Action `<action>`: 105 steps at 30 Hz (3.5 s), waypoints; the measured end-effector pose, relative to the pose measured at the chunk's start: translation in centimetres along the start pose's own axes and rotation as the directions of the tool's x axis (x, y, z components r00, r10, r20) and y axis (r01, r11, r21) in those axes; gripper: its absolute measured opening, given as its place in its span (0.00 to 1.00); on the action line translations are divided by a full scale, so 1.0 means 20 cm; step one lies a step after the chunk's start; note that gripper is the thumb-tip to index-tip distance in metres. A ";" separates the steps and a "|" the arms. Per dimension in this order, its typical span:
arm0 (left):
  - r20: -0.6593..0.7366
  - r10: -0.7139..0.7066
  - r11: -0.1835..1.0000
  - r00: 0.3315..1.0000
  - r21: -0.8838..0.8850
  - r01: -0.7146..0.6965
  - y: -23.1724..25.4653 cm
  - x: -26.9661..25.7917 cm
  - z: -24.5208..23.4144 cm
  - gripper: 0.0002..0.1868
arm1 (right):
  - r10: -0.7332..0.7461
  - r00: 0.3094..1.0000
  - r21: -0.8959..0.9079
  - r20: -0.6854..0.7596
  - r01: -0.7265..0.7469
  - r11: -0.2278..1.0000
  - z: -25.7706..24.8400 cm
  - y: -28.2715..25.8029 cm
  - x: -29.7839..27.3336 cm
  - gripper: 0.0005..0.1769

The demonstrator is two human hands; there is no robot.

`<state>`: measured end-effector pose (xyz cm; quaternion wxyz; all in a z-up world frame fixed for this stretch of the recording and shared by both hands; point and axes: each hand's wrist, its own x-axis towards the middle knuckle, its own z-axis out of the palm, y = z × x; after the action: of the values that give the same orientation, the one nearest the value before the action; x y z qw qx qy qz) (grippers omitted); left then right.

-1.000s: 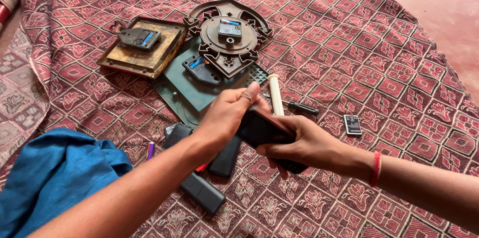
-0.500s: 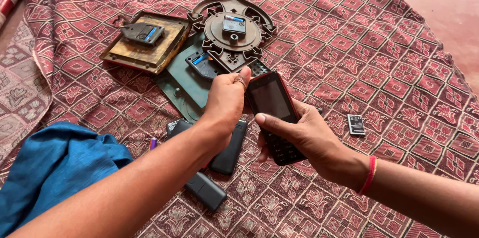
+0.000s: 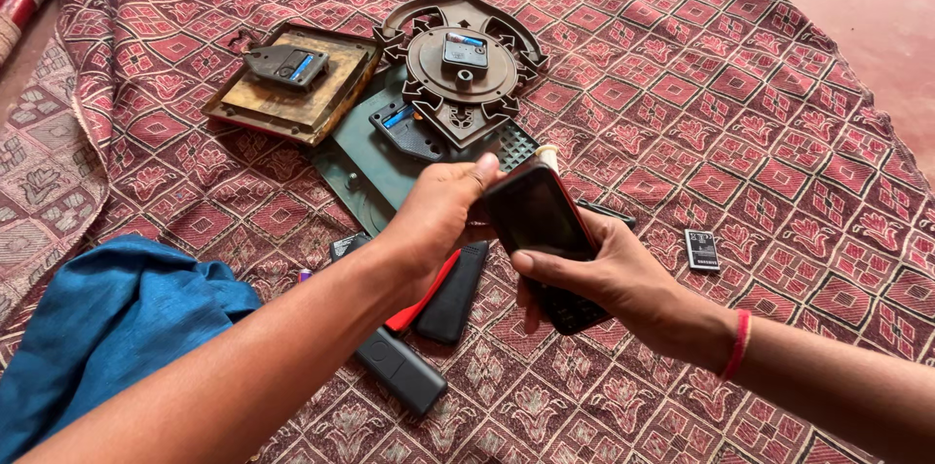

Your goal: The person disassembles and reassembles several feature phones on a patterned floor cloth. They remove back covers, extract batteries, and use a small tool to pry open a phone casing before reinserting batteries and closing the devices.

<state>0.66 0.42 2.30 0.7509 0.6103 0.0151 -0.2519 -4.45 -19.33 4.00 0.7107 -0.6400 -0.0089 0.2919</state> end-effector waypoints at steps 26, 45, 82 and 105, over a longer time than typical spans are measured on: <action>-0.055 -0.073 0.967 0.996 0.242 0.084 -0.14 -0.02 0.06 0.31 | -0.105 0.973 -0.585 -0.206 -0.036 0.810 -0.02 0.04 -0.06 0.25; 0.093 0.086 0.969 0.992 -0.237 -0.062 -0.22 -0.08 0.10 0.31 | -0.139 0.985 -0.587 -0.101 0.054 0.808 -0.01 -0.02 -0.03 0.34; -0.005 0.008 0.737 1.000 -0.676 -0.010 -0.31 0.01 0.16 0.48 | -0.448 0.894 -0.864 0.026 0.246 0.440 0.10 -0.02 -0.07 0.18; -0.070 -0.107 0.611 0.992 -0.792 0.010 -0.43 -0.02 0.03 0.41 | 0.163 0.934 -0.243 -0.318 -0.246 0.938 -0.19 0.12 0.30 0.26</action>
<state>-3.29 -1.00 -5.30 0.9320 0.2297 0.1860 -0.2097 1.07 -20.23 -1.17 0.5721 -0.7672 0.1228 0.2625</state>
